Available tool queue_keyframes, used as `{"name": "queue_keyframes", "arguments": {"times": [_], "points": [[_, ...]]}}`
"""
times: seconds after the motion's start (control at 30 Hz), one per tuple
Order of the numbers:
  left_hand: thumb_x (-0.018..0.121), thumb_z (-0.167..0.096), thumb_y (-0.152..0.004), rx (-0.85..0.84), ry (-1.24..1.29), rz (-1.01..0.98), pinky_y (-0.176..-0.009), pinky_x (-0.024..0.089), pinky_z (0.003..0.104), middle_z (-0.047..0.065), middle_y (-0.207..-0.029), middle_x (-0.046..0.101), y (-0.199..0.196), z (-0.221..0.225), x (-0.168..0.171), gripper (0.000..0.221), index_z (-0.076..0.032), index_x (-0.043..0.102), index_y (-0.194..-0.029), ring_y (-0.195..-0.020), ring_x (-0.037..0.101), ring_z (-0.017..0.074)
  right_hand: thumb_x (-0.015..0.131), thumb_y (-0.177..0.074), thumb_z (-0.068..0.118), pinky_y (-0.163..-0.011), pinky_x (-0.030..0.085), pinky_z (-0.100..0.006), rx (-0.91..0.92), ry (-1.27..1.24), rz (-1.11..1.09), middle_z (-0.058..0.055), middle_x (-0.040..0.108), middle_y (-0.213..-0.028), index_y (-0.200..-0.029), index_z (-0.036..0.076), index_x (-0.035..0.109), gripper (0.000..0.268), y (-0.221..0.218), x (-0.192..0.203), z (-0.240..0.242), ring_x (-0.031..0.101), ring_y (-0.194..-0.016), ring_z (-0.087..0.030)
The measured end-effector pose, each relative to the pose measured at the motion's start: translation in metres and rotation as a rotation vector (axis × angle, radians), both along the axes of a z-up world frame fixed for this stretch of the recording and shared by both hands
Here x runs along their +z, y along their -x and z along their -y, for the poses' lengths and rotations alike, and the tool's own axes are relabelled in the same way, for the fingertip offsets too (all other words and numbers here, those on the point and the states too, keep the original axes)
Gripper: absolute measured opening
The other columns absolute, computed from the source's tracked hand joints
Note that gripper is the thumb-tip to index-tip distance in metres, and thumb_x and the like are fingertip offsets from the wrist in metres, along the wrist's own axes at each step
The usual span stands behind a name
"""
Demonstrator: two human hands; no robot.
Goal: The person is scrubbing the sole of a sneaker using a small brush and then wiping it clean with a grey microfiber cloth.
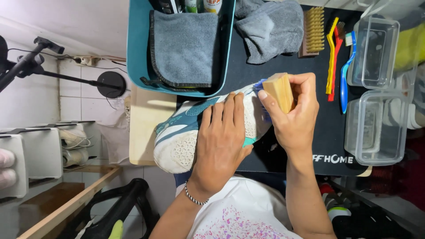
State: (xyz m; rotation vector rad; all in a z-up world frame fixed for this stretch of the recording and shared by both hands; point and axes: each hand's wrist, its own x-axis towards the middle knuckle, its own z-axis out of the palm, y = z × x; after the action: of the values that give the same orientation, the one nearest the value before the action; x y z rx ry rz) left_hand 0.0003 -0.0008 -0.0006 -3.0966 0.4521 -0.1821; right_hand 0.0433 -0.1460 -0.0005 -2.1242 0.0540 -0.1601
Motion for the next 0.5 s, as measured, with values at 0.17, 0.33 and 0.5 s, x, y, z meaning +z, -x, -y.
{"name": "queue_keyframes", "arguments": {"times": [0.17, 0.33, 0.5], "points": [[0.087, -0.073, -0.053, 0.005, 0.020, -0.006, -0.095, 0.044, 0.031, 0.006, -0.132, 0.058, -0.003, -0.002, 0.006, 0.117, -0.005, 0.049, -0.140, -0.106, 0.055, 0.0185, 0.077, -0.091, 0.024, -0.080, 0.049, -0.028, 0.050, -0.001, -0.027, -0.006, 0.064, -0.102, -0.109, 0.008, 0.048, 0.038, 0.009, 0.003, 0.000, 0.058, -0.086, -0.014], [0.085, -0.074, -0.053, 0.005, -0.012, -0.034, -0.093, 0.043, 0.031, 0.004, -0.136, 0.057, -0.002, -0.001, 0.004, 0.118, -0.007, 0.049, -0.142, -0.106, 0.054, 0.0171, 0.077, -0.087, 0.029, -0.079, 0.050, -0.028, 0.061, 0.033, -0.126, -0.006, 0.066, -0.106, -0.111, 0.008, 0.052, 0.040, 0.043, -0.007, 0.018, 0.062, -0.089, -0.015], [0.092, -0.057, -0.063, 0.017, 0.146, -0.040, -0.101, 0.049, 0.033, 0.018, -0.150, 0.053, 0.011, -0.001, 0.004, 0.114, 0.002, 0.044, -0.147, -0.113, 0.056, 0.0215, 0.078, -0.091, 0.019, -0.090, 0.050, -0.033, 0.061, 0.190, -0.015, -0.011, 0.069, -0.118, -0.120, 0.001, 0.064, 0.036, 0.035, 0.006, 0.021, 0.064, -0.103, -0.023]]}}
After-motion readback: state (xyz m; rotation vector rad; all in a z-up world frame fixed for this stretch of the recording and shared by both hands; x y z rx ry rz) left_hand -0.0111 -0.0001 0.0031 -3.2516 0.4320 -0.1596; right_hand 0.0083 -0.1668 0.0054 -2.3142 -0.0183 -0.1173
